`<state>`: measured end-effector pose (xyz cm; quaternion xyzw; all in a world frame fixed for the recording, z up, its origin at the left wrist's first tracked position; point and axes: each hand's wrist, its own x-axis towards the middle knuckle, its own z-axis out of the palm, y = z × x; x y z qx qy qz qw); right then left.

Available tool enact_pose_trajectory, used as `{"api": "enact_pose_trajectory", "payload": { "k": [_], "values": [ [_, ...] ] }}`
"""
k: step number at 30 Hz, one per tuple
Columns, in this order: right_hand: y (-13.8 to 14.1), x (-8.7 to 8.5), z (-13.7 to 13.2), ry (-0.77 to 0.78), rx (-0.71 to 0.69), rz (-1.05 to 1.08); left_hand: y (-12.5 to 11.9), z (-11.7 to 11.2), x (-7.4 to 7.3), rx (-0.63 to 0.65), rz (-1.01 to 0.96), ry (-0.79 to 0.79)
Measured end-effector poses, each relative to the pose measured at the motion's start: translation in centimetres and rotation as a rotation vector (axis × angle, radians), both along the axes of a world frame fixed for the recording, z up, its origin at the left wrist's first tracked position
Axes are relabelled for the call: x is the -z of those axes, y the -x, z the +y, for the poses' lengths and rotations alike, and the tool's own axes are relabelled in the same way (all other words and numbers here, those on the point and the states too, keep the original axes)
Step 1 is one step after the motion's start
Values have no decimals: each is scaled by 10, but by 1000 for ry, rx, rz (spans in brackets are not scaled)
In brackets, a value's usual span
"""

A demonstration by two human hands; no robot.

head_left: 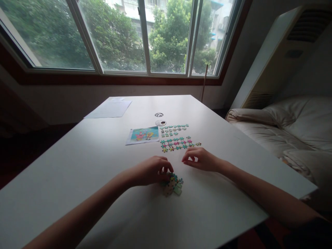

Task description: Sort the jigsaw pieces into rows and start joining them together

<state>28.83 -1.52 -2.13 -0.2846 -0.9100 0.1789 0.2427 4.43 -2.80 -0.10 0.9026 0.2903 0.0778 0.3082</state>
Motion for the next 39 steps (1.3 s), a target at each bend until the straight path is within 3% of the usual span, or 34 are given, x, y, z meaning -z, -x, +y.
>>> {"api": "enact_pose_trajectory", "payload": {
  "k": [19, 25, 28, 34, 39],
  "values": [
    [5, 3, -5, 40, -31, -24, -2, 1, 0, -65, -21, 27],
    [6, 1, -5, 45, -28, -26, -1, 3, 4, -84, -111, 59],
    [7, 0, -7, 47, -26, -12, -4, 4, 6, -172, -234, 209],
    [15, 2, -14, -47, 115, 151, -16, 3, 14, -496, -543, 710],
    [21, 1, -18, -116, 221, 269, -21, 1, 15, -583, -615, 873]
  ]
}}
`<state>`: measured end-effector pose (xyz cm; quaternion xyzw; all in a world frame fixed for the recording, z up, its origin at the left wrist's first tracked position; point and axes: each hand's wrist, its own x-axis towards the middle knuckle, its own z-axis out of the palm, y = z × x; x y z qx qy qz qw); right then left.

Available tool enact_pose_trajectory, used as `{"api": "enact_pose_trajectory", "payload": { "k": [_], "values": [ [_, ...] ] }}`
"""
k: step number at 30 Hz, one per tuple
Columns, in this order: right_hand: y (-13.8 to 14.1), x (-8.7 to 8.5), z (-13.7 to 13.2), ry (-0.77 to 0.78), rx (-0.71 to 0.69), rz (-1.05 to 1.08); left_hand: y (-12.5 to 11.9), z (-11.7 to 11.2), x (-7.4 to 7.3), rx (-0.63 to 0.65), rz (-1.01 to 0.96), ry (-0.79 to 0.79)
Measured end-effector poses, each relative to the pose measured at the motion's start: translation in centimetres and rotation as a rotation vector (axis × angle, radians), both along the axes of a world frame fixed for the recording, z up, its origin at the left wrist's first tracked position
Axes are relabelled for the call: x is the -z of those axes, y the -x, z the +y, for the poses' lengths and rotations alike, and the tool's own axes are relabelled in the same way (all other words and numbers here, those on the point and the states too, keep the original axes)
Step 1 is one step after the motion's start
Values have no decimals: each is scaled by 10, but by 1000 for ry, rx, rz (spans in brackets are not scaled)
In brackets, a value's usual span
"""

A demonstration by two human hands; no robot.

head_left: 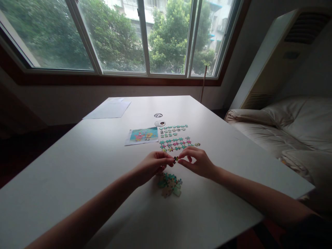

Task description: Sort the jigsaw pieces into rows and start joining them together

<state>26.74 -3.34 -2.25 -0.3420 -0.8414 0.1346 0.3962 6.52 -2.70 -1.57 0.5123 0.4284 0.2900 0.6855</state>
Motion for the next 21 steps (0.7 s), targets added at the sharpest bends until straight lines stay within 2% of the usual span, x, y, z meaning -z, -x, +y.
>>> {"api": "enact_pose_trajectory", "payload": {
  "k": [7, 12, 21],
  "values": [
    [2, -1, -2, -21, 9, 48, -1, -1, 2, 16, 24, -36],
    [0, 1, -1, -106, 27, -4, -1, 0, 4, -29, 48, -81],
    [0, 1, 0, -203, 35, -42, -1, 1, 7, -38, 10, -51]
  ]
}}
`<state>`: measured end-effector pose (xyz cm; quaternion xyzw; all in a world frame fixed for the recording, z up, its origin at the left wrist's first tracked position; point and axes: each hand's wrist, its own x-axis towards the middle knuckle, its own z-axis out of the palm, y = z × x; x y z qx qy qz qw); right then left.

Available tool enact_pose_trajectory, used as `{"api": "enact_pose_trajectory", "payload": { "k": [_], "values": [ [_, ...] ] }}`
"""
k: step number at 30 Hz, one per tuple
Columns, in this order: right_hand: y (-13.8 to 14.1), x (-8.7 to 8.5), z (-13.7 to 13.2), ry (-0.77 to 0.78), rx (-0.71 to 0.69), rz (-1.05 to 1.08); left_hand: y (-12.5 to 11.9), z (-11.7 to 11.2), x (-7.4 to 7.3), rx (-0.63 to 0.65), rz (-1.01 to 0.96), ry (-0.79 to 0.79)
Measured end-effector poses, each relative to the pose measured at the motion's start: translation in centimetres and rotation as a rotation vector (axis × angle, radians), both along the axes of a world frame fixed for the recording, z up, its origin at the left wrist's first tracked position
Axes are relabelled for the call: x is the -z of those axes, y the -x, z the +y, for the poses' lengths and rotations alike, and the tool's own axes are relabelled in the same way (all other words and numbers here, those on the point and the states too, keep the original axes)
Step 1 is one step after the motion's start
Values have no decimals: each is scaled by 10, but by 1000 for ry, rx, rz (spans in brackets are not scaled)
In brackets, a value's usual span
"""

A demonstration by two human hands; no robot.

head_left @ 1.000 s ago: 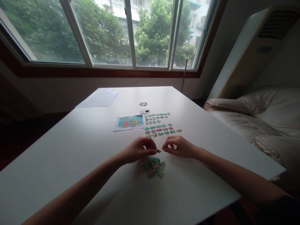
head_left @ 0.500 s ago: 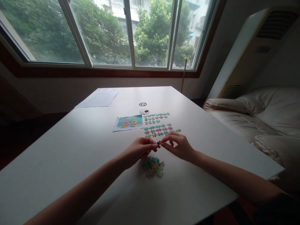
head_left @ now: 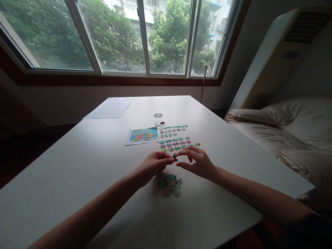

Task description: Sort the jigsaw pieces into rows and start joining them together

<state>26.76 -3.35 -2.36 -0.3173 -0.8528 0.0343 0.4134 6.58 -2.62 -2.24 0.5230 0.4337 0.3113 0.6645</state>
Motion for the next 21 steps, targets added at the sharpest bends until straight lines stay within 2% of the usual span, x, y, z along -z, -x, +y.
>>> {"api": "enact_pose_trajectory", "payload": {
  "k": [11, 13, 16, 17, 21],
  "values": [
    [-1, -1, 2, -62, -10, 19, -1, -3, -8, 64, 106, -70],
    [-5, -2, 4, -73, 6, 35, 4, 1, -10, 117, 203, -197],
    [-14, -4, 10, -83, 40, 76, 15, 8, -16, 206, 508, -544],
    [-17, -5, 12, -82, 53, 88, 20, 10, -19, 236, 598, -612],
    [-27, -4, 21, -70, 101, 103, 35, 15, -29, 500, 768, -666]
  ]
}}
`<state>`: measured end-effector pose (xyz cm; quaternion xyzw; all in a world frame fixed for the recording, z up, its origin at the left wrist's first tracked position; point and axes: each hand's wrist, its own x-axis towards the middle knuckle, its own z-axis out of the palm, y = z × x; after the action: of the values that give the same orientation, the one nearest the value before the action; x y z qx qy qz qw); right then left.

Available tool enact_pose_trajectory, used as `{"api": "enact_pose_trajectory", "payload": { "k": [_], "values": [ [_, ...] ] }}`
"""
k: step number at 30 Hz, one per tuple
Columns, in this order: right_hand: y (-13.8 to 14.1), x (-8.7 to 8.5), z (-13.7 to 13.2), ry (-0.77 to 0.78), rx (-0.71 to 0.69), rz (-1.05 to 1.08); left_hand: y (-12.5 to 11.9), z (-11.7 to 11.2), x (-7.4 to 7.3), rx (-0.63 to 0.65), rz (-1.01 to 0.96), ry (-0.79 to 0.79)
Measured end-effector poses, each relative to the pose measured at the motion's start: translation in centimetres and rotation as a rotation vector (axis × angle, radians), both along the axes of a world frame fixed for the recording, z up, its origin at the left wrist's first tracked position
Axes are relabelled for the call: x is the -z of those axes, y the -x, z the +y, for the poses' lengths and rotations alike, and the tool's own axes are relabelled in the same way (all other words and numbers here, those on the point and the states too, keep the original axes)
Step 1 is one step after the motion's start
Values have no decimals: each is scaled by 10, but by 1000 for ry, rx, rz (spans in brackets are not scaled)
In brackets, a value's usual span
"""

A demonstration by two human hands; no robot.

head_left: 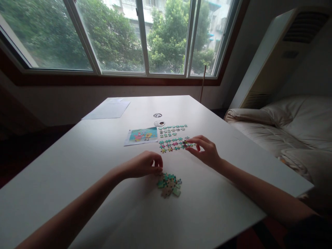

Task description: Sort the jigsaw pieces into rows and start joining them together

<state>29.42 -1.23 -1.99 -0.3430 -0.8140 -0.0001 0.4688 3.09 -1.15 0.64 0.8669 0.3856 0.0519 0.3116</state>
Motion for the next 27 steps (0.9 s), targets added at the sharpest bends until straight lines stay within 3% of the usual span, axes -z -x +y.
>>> {"api": "enact_pose_trajectory", "payload": {
  "k": [6, 11, 16, 21, 27],
  "values": [
    [-3, 2, 8, 48, 19, 8, 8, 1, -6, 80, 89, 57],
    [-12, -6, 22, 168, 115, -91, 8, 1, -5, 87, 106, 121],
    [-30, -9, 61, 307, 195, -221, 8, 0, -6, 70, 114, 120],
    [-44, 6, 112, 596, 300, -283, 9, 1, -3, 63, 114, 100],
    [-41, 18, 142, 639, 363, -260, 10, 2, -2, 59, 106, 105]
  ]
}}
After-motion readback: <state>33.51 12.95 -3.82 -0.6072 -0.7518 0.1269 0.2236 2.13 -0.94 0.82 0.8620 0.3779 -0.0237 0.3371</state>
